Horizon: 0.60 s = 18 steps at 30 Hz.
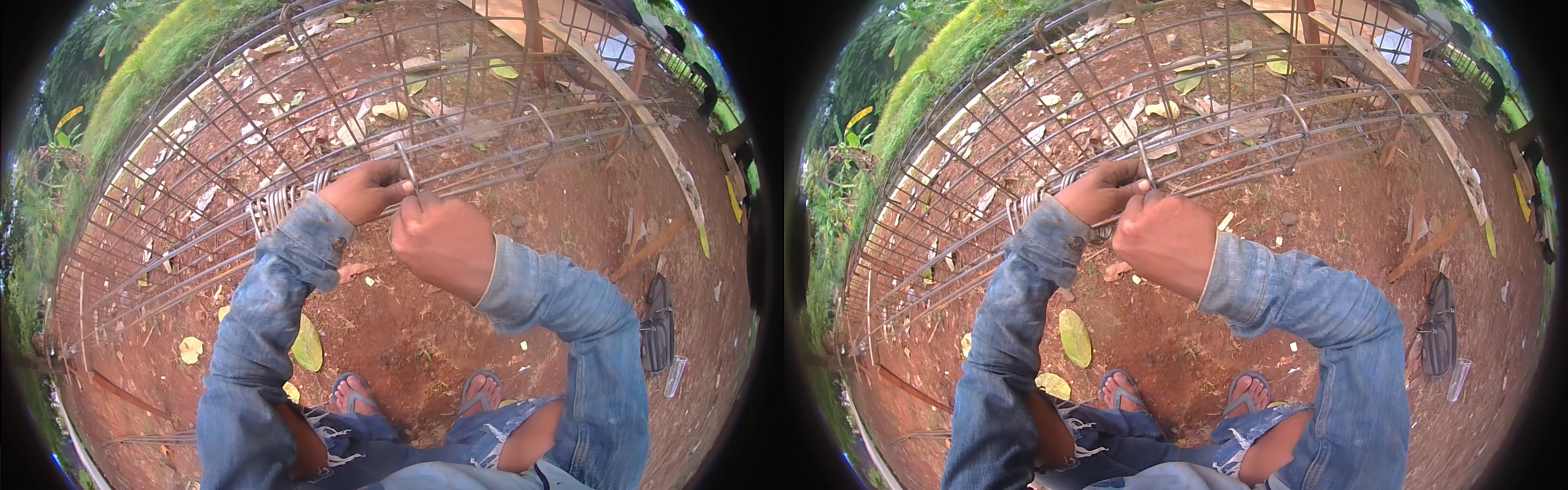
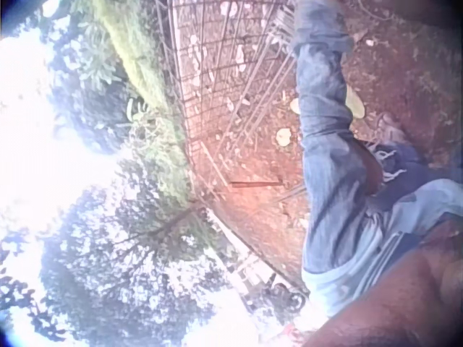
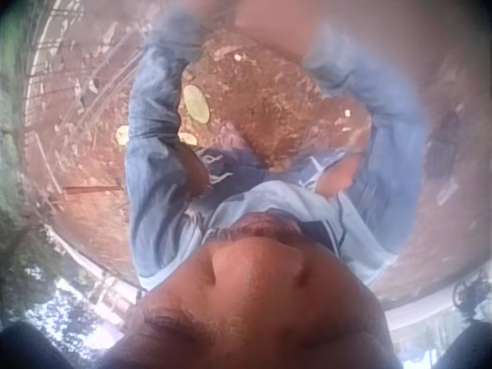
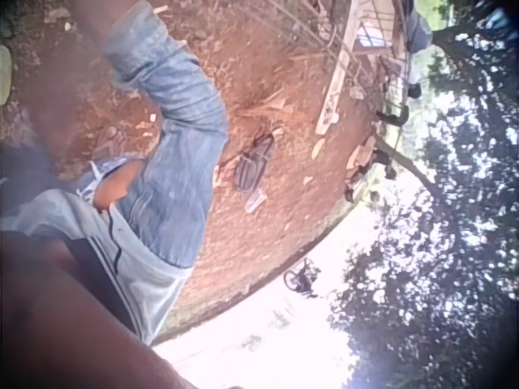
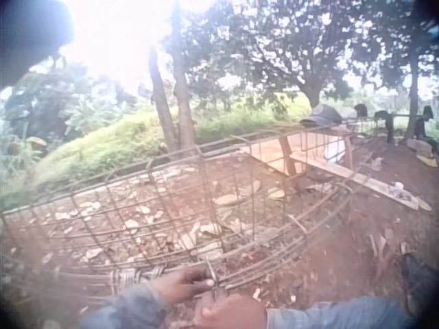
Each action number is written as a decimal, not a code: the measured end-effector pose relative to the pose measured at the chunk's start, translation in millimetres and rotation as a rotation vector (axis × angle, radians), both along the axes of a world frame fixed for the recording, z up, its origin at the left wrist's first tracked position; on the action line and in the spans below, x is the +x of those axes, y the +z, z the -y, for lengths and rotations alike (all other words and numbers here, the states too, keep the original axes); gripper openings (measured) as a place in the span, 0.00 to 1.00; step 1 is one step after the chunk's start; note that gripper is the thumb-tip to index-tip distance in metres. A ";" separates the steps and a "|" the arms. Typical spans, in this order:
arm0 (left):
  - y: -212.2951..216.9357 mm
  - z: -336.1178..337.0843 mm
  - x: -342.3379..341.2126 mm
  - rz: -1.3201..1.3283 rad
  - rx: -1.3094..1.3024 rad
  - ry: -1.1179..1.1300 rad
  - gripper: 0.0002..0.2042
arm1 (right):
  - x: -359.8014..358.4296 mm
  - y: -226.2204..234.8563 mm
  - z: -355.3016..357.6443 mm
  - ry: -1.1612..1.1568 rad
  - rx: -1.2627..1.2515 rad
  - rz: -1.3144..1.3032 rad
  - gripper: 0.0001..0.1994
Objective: The person assembles a cylindrical metal mesh structure by tying wire ties around intersecting rods using pliers. They repeatedly wrap, twist, and tighten the ties to secure the mesh sections together.
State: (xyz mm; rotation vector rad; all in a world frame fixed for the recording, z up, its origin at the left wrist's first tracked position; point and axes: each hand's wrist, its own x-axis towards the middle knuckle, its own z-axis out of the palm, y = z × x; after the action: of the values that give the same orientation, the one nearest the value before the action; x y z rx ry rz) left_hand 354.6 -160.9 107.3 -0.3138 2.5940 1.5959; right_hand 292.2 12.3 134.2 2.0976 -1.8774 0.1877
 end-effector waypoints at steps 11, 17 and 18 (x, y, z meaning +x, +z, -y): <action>9.6 -4.1 -0.8 0.074 0.010 0.032 0.15 | -71.7 -10.4 13.8 -0.010 -0.347 0.719 0.06; 7.9 -4.6 3.1 -0.002 0.038 0.030 0.15 | -56.9 -54.8 5.1 -0.073 -0.586 0.785 0.05; 10.8 -6.2 4.7 0.005 -0.015 0.016 0.16 | -56.1 -58.0 4.4 -0.078 -0.598 0.805 0.05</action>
State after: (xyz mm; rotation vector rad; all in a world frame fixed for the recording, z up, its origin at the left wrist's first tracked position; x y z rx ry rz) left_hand 359.3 -154.7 118.1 -0.3399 2.6070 1.5792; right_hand 236.1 7.8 76.2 1.6195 -1.9097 1.5463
